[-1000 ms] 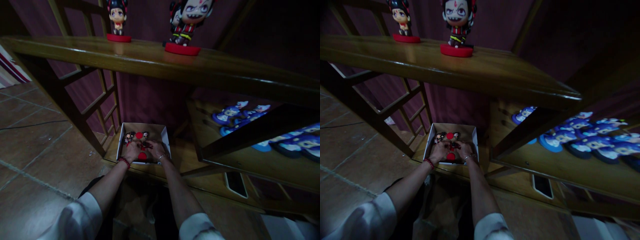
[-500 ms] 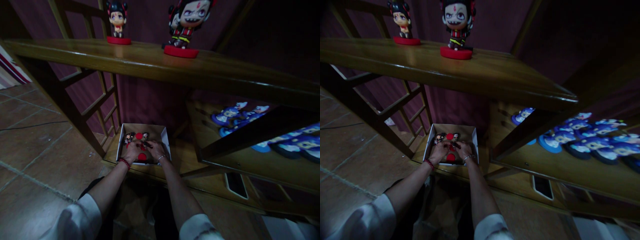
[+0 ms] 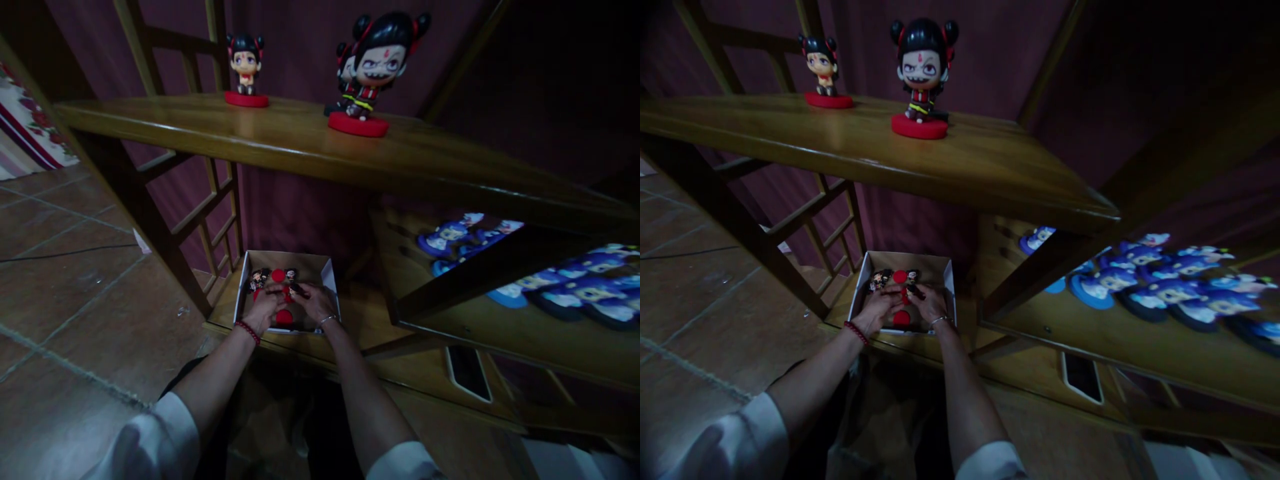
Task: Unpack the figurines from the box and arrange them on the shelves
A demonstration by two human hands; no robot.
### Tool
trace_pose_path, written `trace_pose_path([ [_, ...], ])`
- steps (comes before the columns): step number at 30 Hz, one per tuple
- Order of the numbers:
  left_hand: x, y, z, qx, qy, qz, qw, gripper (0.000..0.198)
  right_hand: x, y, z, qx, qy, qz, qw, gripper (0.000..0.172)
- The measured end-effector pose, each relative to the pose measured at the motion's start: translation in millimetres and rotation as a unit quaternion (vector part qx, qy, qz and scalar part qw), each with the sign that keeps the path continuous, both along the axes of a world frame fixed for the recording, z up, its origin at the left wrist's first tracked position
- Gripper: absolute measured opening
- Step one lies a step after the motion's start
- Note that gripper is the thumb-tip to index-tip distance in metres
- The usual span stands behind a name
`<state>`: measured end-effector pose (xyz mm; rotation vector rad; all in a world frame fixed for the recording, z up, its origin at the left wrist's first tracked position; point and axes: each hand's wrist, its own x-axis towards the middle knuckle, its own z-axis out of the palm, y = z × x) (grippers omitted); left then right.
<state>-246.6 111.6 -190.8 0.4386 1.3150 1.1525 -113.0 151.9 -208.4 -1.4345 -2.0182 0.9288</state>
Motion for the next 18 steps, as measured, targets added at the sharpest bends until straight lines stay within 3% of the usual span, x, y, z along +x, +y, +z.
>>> trace_pose_path([
  [4,2.2,-8.1,9.6,0.002,-0.091,0.014,0.996,0.021,-0.5,-5.2,3.1,-0.009,0.039,0.007,0.999,0.024],
  [10,2.8,-21.0,13.2,0.031,-0.089,0.044,0.995,0.021,-2.9,-19.4,20.4,-0.058,0.156,0.026,0.986,0.034],
  [18,4.1,-42.2,34.3,0.053,-0.079,0.063,0.993,0.020,-1.2,-38.6,50.6,-0.011,0.129,0.026,0.991,0.029],
])
